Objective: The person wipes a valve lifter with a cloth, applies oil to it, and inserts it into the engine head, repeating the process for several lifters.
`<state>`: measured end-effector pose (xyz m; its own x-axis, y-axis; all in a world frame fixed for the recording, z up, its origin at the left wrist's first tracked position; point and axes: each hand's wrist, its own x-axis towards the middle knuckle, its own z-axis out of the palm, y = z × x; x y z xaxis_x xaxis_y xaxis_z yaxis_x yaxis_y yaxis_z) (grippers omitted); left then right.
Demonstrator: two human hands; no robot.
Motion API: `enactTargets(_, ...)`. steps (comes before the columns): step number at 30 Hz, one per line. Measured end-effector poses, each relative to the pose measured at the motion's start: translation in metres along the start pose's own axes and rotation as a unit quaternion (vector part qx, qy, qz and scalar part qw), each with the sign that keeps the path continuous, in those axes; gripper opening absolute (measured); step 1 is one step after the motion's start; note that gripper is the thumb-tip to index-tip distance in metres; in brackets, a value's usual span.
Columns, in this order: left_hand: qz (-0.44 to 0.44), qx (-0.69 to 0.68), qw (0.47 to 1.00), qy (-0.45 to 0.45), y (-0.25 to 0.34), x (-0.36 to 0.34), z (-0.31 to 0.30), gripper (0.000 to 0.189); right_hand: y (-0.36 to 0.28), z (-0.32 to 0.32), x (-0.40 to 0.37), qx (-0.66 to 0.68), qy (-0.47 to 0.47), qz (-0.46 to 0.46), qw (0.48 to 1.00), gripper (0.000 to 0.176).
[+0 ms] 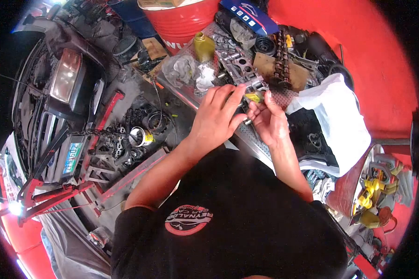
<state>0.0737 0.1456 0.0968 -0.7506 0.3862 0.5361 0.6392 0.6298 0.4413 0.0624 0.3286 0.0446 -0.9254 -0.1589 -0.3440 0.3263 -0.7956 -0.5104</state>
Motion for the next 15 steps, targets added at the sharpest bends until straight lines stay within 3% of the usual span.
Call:
enactTargets(4,0.051,0.029,0.998,-0.013,-0.011,0.012,-0.001,0.055,0.003,0.005,-0.004,-0.03,-0.007,0.017,0.999,0.02)
enactTargets(9,0.154,0.079,0.983,-0.058,-0.022,0.021,-0.003,0.024,0.0,0.003,-0.006,-0.061,-0.008,0.033,0.998,0.017)
enactTargets(12,0.216,0.069,0.968,-0.104,-0.022,0.021,-0.004,0.02,0.007,-0.002,-0.004,-0.003,-0.028,0.026,0.999,0.016)
enactTargets(15,0.251,0.077,0.96,-0.101,-0.022,0.018,-0.005,0.02,0.013,0.014,-0.014,0.045,0.035,0.02,0.998,0.015)
